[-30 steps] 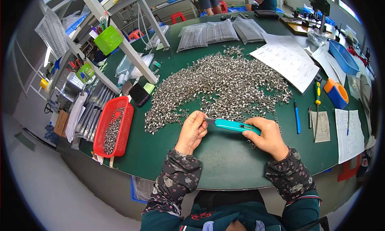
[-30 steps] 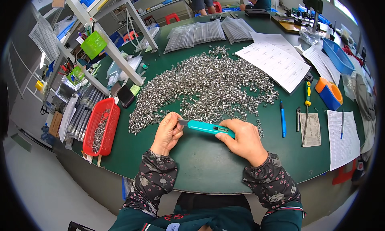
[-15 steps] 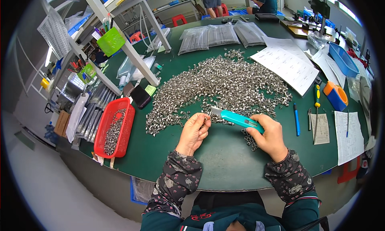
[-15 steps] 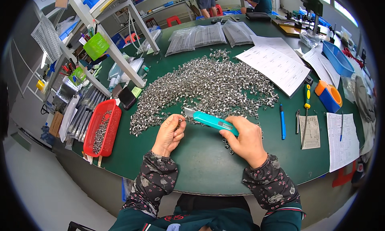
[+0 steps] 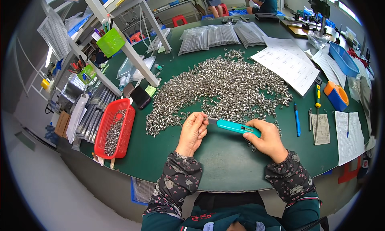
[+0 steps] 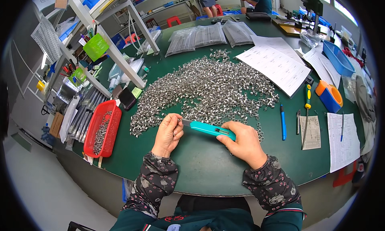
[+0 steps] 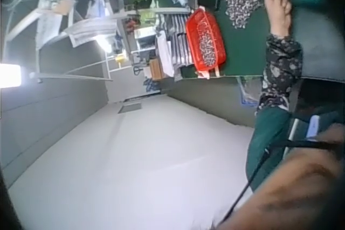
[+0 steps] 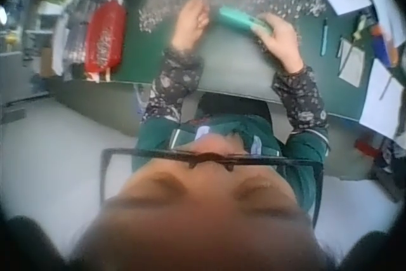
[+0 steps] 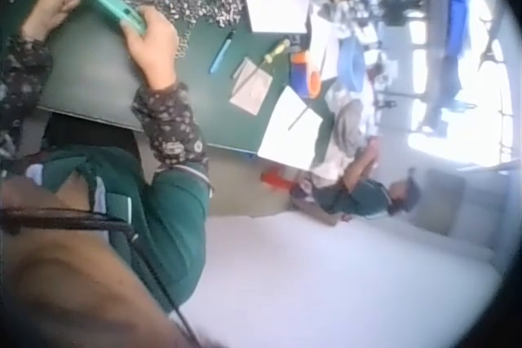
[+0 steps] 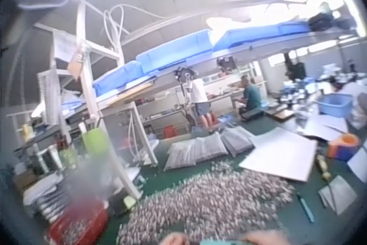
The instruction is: Inspecting and deburring small metal parts using a utility knife.
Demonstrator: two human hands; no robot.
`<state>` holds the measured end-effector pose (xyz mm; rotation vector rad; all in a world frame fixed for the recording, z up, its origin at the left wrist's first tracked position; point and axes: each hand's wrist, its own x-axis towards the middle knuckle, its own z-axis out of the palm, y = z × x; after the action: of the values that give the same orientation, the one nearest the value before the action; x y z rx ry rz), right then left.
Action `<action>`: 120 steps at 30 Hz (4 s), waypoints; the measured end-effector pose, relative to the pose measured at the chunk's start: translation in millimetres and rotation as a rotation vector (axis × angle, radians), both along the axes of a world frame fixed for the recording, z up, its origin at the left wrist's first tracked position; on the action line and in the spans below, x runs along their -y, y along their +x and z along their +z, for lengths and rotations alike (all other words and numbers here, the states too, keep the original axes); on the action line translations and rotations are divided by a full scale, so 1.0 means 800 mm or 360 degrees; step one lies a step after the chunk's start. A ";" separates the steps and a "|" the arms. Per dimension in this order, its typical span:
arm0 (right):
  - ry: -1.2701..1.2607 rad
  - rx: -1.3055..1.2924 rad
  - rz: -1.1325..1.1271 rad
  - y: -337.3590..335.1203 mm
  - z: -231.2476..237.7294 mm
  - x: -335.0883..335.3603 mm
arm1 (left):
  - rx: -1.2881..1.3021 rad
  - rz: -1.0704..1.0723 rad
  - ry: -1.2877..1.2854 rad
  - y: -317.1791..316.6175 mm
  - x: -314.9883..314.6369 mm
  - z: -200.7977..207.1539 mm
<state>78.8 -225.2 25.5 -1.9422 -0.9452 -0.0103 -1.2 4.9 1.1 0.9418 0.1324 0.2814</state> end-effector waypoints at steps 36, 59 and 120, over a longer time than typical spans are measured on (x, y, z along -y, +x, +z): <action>-0.0090 0.0105 0.0013 0.004 -0.004 0.006 | -0.0138 -0.0025 0.0197 -0.001 0.003 0.001; 0.0545 0.0067 -0.0271 0.008 0.002 0.004 | -0.0204 0.0142 0.2724 0.021 0.111 0.003; -0.0052 -0.0250 -0.0055 0.002 -0.006 -0.002 | -0.0005 -0.0096 -0.0136 0.005 0.004 -0.002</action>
<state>80.5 -223.5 20.4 -1.9581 -0.8124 0.1363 2.9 1.8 -0.7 0.8598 0.1181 0.2169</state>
